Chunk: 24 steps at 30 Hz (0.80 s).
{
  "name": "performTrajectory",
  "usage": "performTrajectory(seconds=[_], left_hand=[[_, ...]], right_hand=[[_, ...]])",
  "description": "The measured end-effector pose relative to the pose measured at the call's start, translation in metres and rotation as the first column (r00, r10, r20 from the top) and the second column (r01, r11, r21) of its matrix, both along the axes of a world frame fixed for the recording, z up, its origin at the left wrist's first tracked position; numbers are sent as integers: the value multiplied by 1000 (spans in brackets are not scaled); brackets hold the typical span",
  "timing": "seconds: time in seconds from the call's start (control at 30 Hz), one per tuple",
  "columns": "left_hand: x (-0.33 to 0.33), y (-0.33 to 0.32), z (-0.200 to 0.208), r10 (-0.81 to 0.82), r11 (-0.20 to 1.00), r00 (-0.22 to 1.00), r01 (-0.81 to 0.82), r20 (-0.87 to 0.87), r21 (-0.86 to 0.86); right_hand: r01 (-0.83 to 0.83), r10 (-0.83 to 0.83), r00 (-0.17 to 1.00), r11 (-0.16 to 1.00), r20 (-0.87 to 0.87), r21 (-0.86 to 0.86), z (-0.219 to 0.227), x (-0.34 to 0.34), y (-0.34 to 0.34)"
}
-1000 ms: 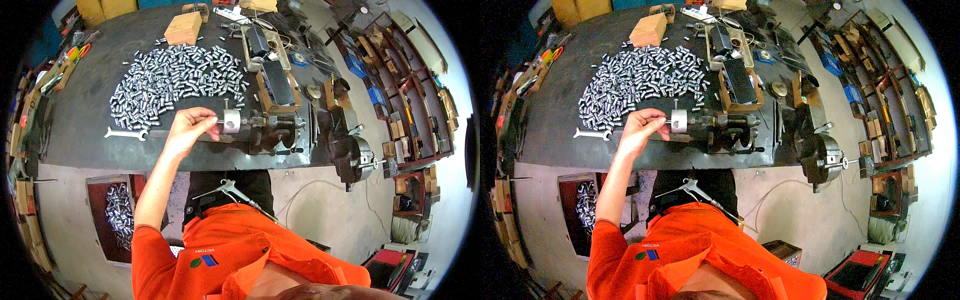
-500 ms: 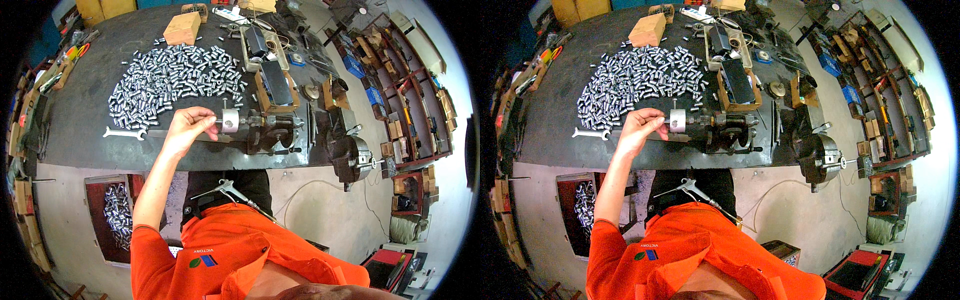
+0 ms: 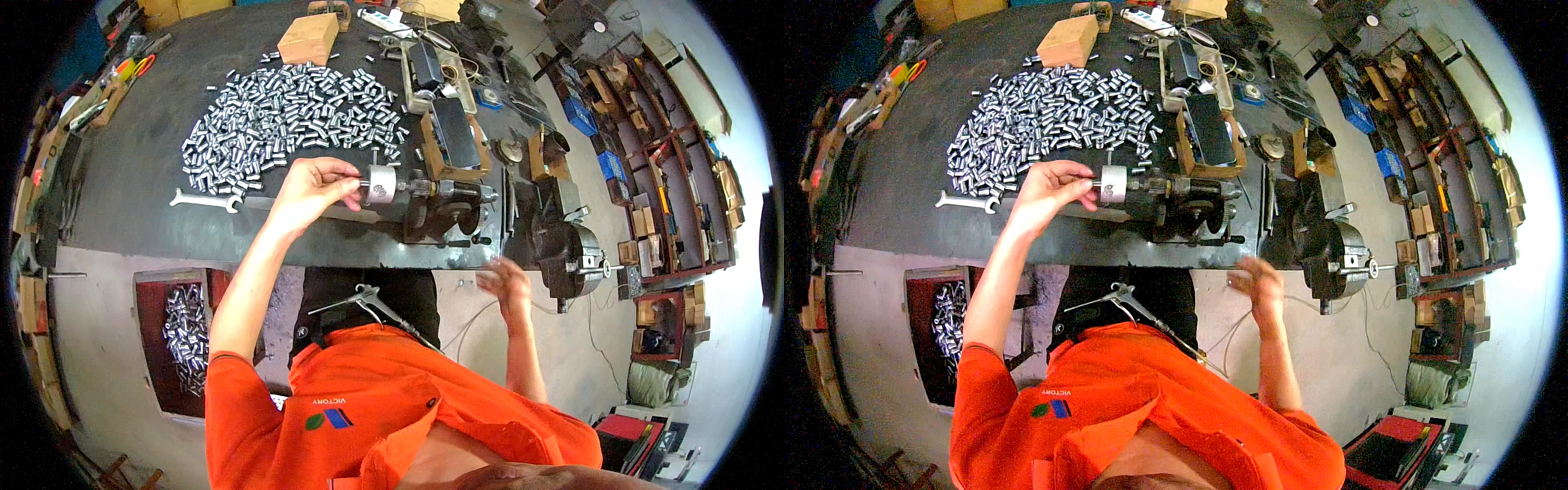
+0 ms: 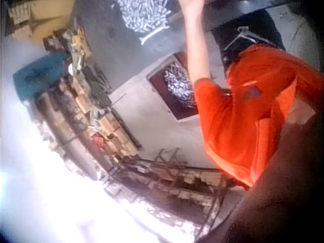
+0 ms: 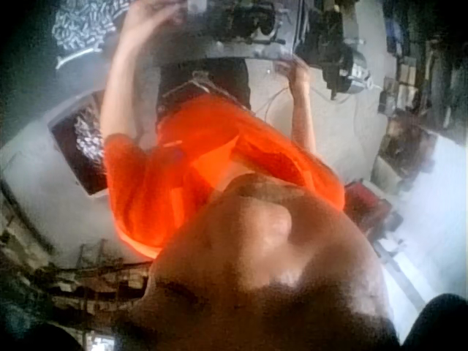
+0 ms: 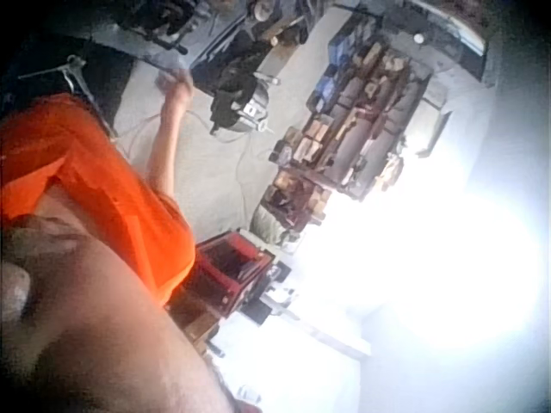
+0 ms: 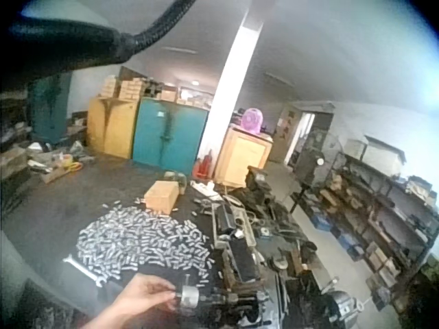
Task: The person repeatedly picks up small cylindrical metal parts from a large pile on a workbench and inserts them into a rotating lathe chuck. They use a wrench to tighten the chuck onto each part, then remove the part and place it into a red bin. The process is repeated continuously throughout the clip.
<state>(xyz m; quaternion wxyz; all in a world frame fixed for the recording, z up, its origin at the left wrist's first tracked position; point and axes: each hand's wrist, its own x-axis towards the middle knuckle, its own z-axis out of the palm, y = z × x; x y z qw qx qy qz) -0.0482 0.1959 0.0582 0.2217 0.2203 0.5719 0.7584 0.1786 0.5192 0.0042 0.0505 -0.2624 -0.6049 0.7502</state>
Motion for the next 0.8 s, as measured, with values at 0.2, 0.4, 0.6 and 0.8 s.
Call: performTrajectory(seconds=[0.2,0.4,0.6,0.8], left_hand=[[2,0,-5,6,998,999,-8,42,58],[5,1,-5,-12,998,997,8,79,54],[3,2,-5,18,998,1000,-19,16,61],[0,3,-1,-41,999,999,42,-10,18]], right_hand=[[360,-493,844,812,-210,-459,-28,-99,7],[500,-580,791,796,-193,-342,-32,-117,-1],[421,-535,800,823,-271,-382,-13,-97,-10],[344,-461,807,875,-370,-341,38,-90,-8]])
